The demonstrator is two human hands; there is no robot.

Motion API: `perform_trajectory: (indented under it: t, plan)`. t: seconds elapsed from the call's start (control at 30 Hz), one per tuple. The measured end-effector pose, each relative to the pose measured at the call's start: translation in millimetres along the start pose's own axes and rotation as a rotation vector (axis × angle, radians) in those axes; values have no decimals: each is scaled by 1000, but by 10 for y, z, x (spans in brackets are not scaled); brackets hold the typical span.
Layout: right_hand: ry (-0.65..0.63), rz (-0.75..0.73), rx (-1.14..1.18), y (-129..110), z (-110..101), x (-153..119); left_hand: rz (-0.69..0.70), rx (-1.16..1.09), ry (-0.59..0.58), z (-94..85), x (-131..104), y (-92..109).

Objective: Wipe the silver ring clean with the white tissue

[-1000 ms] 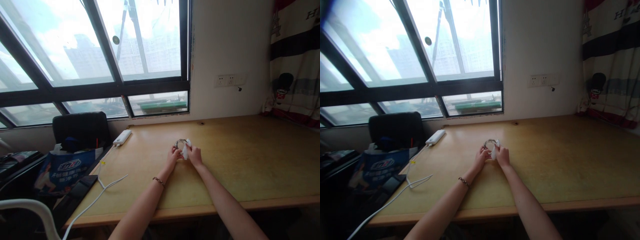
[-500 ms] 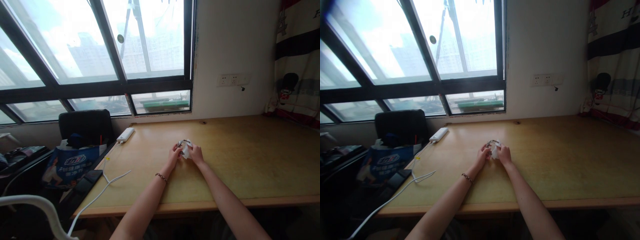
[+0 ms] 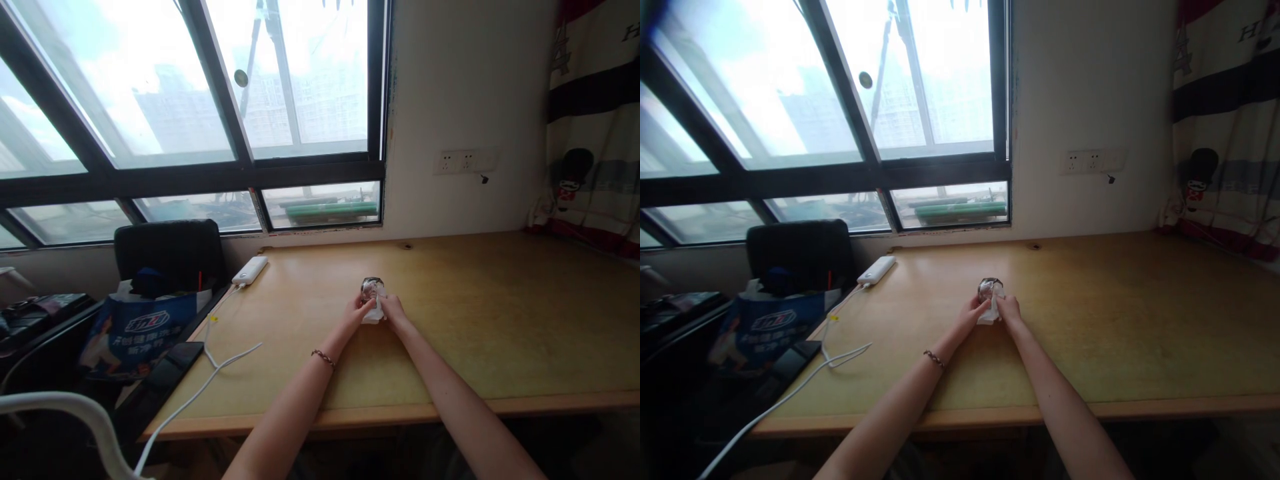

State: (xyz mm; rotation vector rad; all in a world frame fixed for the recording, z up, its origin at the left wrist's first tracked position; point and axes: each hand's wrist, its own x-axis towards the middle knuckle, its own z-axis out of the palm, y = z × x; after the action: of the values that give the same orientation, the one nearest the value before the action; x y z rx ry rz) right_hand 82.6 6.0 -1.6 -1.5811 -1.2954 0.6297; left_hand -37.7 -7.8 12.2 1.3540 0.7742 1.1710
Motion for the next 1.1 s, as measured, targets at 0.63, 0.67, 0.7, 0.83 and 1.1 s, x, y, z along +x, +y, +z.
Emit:
perform_trajectory:
  t: [0.63,0.67,0.7,0.83,1.1]
  plan:
    - [-98,-224,-311,-116,-124,-10,-158,-208,57,-111,65,-137]
    - [-78,-236,-321,-116,-117,-24,-159,-198,62,-109,73,-157]
    - [-50,-248,-331,-119,-111,-42,-154,-186,63,-107,79,-174]
    - [2,-202,-341,-126,-80,-83,-96,-97,16,-102,74,-190]
    - [-142,41,-274,-90,-35,-27,-139,-123,-28,-82,10,-50]
